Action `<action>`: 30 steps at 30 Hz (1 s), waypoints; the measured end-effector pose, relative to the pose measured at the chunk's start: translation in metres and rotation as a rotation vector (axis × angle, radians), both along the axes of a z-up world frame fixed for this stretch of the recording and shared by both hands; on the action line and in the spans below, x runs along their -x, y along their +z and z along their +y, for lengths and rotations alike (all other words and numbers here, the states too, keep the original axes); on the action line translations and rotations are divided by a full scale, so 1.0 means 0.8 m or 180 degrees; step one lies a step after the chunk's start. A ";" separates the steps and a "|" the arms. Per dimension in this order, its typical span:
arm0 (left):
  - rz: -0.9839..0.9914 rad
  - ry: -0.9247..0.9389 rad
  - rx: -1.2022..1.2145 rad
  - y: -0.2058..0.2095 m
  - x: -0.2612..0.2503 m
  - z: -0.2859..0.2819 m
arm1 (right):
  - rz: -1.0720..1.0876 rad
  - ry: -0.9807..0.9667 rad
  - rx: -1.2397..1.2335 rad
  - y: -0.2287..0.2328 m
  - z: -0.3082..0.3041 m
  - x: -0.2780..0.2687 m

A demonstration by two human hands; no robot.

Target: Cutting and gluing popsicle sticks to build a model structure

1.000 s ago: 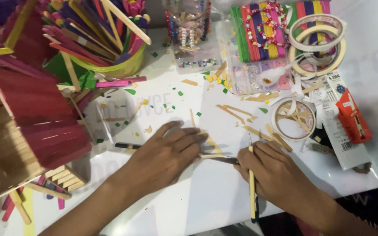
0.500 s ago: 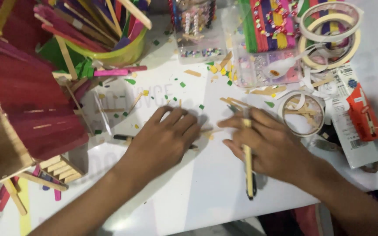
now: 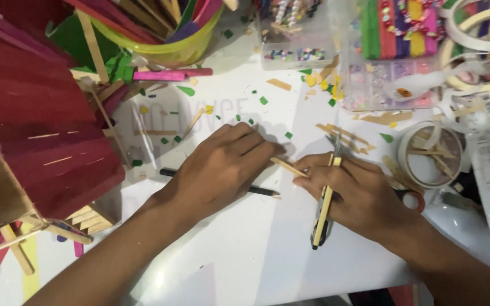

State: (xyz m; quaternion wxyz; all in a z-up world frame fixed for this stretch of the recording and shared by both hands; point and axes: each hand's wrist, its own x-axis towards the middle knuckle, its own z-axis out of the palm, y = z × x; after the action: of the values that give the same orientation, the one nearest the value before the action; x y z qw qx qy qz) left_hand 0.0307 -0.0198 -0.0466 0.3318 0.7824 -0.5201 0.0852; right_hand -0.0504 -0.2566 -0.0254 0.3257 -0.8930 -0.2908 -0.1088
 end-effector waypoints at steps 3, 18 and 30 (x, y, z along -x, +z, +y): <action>0.0195 -0.0044 0.0091 -0.006 -0.004 -0.002 | 0.0190 0.0258 -0.0020 -0.004 -0.004 -0.005; 0.0387 -0.0039 -0.0039 0.001 -0.008 0.003 | -0.0313 -0.0024 0.0491 0.015 0.009 -0.029; 0.0462 -0.0062 0.0296 0.004 -0.011 0.003 | -0.0217 0.0011 0.0065 0.009 0.018 -0.032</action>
State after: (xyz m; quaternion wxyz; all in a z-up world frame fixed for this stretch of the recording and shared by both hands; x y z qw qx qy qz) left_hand 0.0396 -0.0175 -0.0435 0.4054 0.7652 -0.4977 0.0491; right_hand -0.0247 -0.2422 -0.0185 0.3067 -0.8916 -0.3044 -0.1357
